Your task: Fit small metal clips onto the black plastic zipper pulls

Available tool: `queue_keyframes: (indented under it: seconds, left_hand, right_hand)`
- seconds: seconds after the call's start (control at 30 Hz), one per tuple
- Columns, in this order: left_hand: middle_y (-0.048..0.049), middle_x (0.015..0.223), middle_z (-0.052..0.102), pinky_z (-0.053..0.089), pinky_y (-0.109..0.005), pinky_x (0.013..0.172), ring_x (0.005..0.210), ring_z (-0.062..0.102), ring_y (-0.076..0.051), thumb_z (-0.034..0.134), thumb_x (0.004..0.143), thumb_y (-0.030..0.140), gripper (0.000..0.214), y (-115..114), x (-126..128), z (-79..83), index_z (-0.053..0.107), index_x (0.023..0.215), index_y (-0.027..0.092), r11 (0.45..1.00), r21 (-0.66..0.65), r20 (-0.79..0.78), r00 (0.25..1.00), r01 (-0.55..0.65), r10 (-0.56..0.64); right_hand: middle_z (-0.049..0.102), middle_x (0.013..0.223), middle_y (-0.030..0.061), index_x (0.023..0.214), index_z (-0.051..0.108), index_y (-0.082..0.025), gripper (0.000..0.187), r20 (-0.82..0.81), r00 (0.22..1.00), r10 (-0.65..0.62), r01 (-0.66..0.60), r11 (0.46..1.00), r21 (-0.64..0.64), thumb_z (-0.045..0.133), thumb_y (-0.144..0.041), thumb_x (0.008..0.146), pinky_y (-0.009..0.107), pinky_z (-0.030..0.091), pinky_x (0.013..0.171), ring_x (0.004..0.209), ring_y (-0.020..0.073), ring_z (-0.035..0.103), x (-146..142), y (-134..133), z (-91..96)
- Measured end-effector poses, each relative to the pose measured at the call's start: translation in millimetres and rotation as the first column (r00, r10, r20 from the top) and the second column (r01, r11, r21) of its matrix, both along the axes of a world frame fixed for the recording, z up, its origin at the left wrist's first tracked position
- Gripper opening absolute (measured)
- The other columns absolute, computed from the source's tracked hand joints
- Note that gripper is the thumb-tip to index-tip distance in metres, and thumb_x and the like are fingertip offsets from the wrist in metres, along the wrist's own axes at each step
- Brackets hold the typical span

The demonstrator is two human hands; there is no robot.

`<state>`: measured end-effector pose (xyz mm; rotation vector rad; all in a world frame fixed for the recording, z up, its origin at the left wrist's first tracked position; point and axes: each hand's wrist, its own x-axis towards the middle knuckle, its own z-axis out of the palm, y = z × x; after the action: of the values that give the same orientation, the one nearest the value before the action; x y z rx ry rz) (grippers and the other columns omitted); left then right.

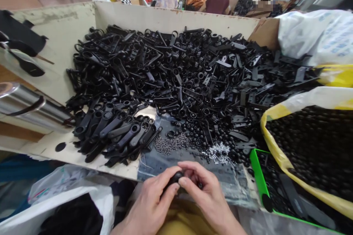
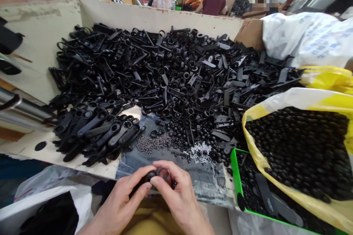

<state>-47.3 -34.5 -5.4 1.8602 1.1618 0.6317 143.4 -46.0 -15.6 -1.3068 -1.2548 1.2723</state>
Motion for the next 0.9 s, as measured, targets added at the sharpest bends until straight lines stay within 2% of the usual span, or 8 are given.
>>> queue_keyframes:
  seconds: [0.1, 0.17, 0.23, 0.3, 0.43, 0.53, 0.63, 0.9]
  left_hand:
    - [-0.0076, 0.107, 0.08, 0.062, -0.039, 0.08, 0.088, 0.077, -0.025, 0.041, 0.103, 0.016, 0.045, -0.5, 0.7, -10.5, 0.051, 0.146, 0.025, 0.945, 0.328, -0.251, 0.965, 0.006, 0.081]
    - [-0.0108, 0.11, 0.08, 0.062, -0.05, 0.083, 0.09, 0.077, -0.03, 0.039, 0.101, 0.015, 0.049, -2.9, 1.4, -15.2, 0.047, 0.149, 0.022, 0.916, 0.401, -0.349, 0.92, -0.028, 0.181]
    - [-0.0149, 0.129, 0.074, 0.056, -0.056, 0.099, 0.113, 0.073, -0.033, 0.039, 0.101, 0.019, 0.048, -4.9, 0.7, -15.0, 0.046, 0.149, 0.02, 0.953, 0.292, -0.34, 0.922, -0.085, 0.187]
    - [-0.0155, 0.141, 0.068, 0.051, -0.054, 0.108, 0.129, 0.065, -0.033, 0.045, 0.1, 0.027, 0.046, -4.1, -1.4, -10.4, 0.05, 0.145, 0.021, 0.991, 0.014, -0.285, 0.949, -0.136, 0.135]
    - [-0.0101, 0.125, 0.074, 0.051, -0.042, 0.102, 0.121, 0.066, -0.03, 0.06, 0.09, 0.033, 0.035, 6.1, -4.3, 0.8, 0.063, 0.123, 0.023, 0.875, -0.47, -0.066, 0.993, -0.114, 0.094]
    - [-0.0039, 0.1, 0.07, 0.052, -0.031, 0.082, 0.092, 0.066, -0.021, 0.06, 0.088, 0.032, 0.027, 13.4, -1.4, 5.8, 0.062, 0.112, 0.021, 0.834, -0.547, 0.072, 0.989, -0.069, 0.129]
    - [0.0069, 0.067, 0.052, 0.04, -0.027, 0.061, 0.061, 0.048, -0.014, 0.057, 0.089, 0.036, 0.024, 15.5, 3.1, 11.1, 0.056, 0.106, 0.019, 0.776, -0.628, 0.057, 0.99, -0.064, 0.128]
    - [0.0097, 0.063, 0.045, 0.034, -0.028, 0.062, 0.061, 0.041, -0.012, 0.054, 0.09, 0.044, 0.03, 12.7, 2.6, 18.7, 0.053, 0.107, 0.019, 0.714, -0.698, 0.079, 0.987, -0.045, 0.139]
  right_hand:
    - [0.066, 0.077, 0.0003, 0.119, 0.076, -0.022, 0.043, -0.103, 0.994, -0.037, 0.024, 0.992, -0.126, 0.073, -0.054, 0.09, 0.026, 0.048, 0.06, 0.063, 0.0142, 0.053, -3.2, 3.8, -5.9]
    - [0.07, 0.08, 0.0032, 0.115, 0.078, -0.02, 0.05, -0.084, 0.994, -0.072, 0.057, 0.984, -0.171, 0.076, -0.059, 0.086, 0.028, 0.049, 0.062, 0.064, 0.0156, 0.056, -3.2, 8.5, -10.7]
    - [0.072, 0.082, 0.0056, 0.107, 0.081, -0.018, 0.048, -0.039, 0.998, -0.051, 0.043, 0.982, -0.184, 0.079, -0.059, 0.083, 0.03, 0.05, 0.064, 0.067, 0.0176, 0.059, -1.9, 13.3, -14.1]
    - [0.073, 0.084, 0.0063, 0.105, 0.082, -0.019, 0.043, 0.004, 1.0, 0.005, -0.005, 0.988, -0.151, 0.075, -0.057, 0.086, 0.031, 0.05, 0.067, 0.069, 0.019, 0.06, -0.1, 17.1, -15.0]
    - [0.071, 0.086, 0.0041, 0.107, 0.083, -0.023, 0.031, 0.102, 0.992, 0.068, -0.067, 0.998, -0.013, 0.066, -0.047, 0.095, 0.03, 0.048, 0.068, 0.074, 0.0188, 0.061, 2.5, 20.1, -11.6]
    - [0.069, 0.088, 0.003, 0.109, 0.082, -0.025, 0.027, 0.128, 0.989, 0.073, -0.08, 0.995, 0.053, 0.063, -0.041, 0.098, 0.027, 0.045, 0.065, 0.072, 0.0168, 0.059, 3.2, 20.0, -8.5]
    - [0.069, 0.089, 0.0031, 0.108, 0.082, -0.025, 0.025, 0.147, 0.985, 0.089, -0.101, 0.992, 0.075, 0.062, -0.037, 0.099, 0.027, 0.044, 0.064, 0.071, 0.016, 0.057, 4.1, 20.1, -5.6]
    - [0.068, 0.088, 0.0021, 0.118, 0.081, -0.025, 0.029, 0.16, 0.968, 0.194, -0.201, 0.979, 0.028, 0.071, -0.035, 0.092, 0.027, 0.039, 0.059, 0.064, 0.0135, 0.048, 7.1, 21.4, -5.6]
